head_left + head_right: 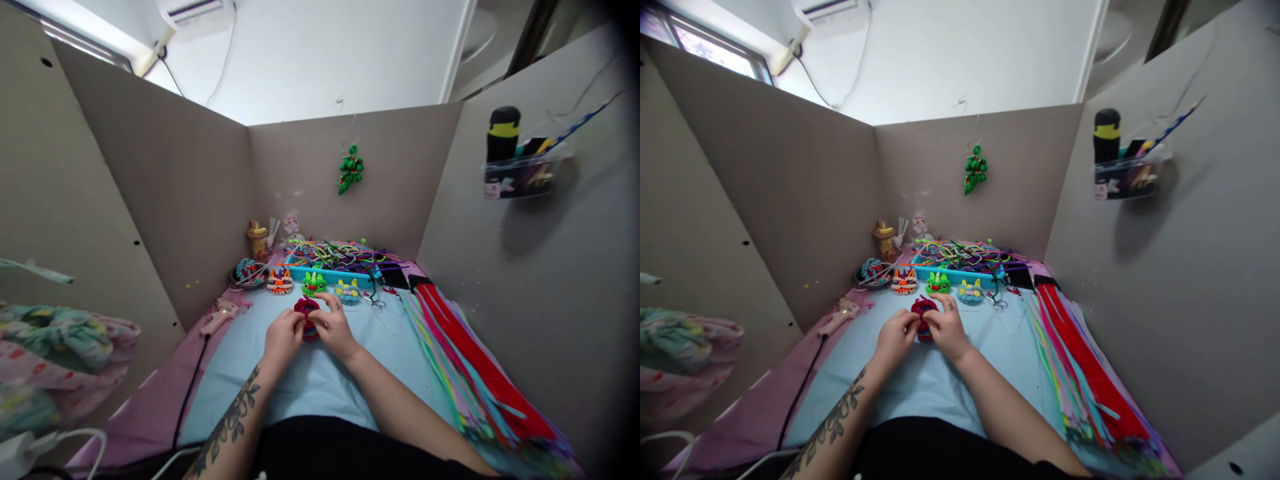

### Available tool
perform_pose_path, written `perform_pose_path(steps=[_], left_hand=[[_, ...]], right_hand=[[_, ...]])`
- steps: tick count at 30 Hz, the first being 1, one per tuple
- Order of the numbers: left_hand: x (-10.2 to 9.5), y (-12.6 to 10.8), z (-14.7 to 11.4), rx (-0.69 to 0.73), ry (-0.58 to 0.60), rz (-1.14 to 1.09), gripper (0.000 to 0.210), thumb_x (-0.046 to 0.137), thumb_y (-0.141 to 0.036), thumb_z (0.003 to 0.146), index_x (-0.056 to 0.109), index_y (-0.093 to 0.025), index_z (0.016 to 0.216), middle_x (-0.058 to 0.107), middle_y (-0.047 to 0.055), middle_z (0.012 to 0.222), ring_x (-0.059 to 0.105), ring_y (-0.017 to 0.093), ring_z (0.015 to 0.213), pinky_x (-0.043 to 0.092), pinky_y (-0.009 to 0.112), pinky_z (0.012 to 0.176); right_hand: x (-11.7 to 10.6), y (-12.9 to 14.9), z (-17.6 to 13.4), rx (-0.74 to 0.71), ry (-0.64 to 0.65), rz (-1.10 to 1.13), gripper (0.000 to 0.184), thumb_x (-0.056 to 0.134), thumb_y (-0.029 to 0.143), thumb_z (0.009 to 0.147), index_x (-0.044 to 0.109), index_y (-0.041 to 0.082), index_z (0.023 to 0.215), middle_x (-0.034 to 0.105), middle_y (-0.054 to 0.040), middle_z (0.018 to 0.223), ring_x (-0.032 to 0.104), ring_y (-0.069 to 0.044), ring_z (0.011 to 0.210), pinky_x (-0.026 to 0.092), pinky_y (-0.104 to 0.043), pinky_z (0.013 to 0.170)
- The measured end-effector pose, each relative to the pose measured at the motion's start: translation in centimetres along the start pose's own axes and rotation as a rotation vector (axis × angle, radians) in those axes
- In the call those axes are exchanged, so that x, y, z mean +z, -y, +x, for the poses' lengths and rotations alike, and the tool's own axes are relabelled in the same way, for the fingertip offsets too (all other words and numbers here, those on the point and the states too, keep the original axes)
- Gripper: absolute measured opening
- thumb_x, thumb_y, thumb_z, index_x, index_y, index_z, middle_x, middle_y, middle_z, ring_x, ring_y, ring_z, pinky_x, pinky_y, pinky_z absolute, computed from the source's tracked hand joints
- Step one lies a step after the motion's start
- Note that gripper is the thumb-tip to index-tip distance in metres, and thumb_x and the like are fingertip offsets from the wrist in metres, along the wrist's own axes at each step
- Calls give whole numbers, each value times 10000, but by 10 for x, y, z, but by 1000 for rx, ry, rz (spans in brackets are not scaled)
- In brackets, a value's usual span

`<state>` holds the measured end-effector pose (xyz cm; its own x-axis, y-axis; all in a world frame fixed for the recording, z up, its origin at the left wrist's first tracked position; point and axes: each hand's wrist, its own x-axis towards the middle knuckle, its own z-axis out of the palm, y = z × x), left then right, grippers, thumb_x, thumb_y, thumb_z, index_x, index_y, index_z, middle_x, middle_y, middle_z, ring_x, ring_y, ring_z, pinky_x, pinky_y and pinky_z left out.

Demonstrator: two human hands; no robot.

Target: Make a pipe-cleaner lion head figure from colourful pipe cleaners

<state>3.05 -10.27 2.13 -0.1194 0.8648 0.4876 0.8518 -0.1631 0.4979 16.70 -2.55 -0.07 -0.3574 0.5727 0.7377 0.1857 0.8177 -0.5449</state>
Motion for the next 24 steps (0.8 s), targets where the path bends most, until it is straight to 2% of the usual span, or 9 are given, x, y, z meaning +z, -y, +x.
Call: perform_pose_path(steps=[2,7,11,14,18,24], left_hand=[[1,1,0,13,-4,1,215,457,-195,847,671,-203,862,613,51,796,570,166,742,426,267,692],[3,4,-1,4,-15,-104,220,466,-209,843,666,-206,936,668,72,884,605,190,820,455,300,753],[0,4,-2,-36,-8,-202,200,466,-223,839,639,-210,939,688,56,904,626,178,804,464,283,732],[-5,5,-2,-45,21,-142,161,478,-214,827,636,-215,857,689,38,826,619,170,733,449,267,686],[-12,7,2,3,56,14,171,490,-154,796,648,-221,792,693,34,796,613,175,737,426,263,687],[-12,9,5,31,97,6,175,481,-180,818,650,-223,817,696,36,819,622,176,759,427,261,697]], right_hand=[[0,2,0,-23,-7,-21,177,552,167,807,704,258,811,509,-59,1204,444,-244,1159,374,-449,989],[4,2,2,171,-22,23,120,612,182,742,697,229,813,494,-82,1198,440,-258,1175,349,-443,1008],[6,1,2,234,14,76,81,615,207,739,691,219,714,497,-71,1224,436,-257,1186,324,-436,1020],[5,-1,2,283,28,134,112,603,213,744,680,212,663,500,-71,1232,447,-249,1187,332,-419,1012],[4,-7,2,323,68,228,146,609,215,738,664,198,604,525,-76,1221,495,-244,1150,355,-396,996],[4,-9,3,335,89,217,93,620,240,737,702,208,704,507,-81,1246,472,-251,1181,347,-399,1009]])
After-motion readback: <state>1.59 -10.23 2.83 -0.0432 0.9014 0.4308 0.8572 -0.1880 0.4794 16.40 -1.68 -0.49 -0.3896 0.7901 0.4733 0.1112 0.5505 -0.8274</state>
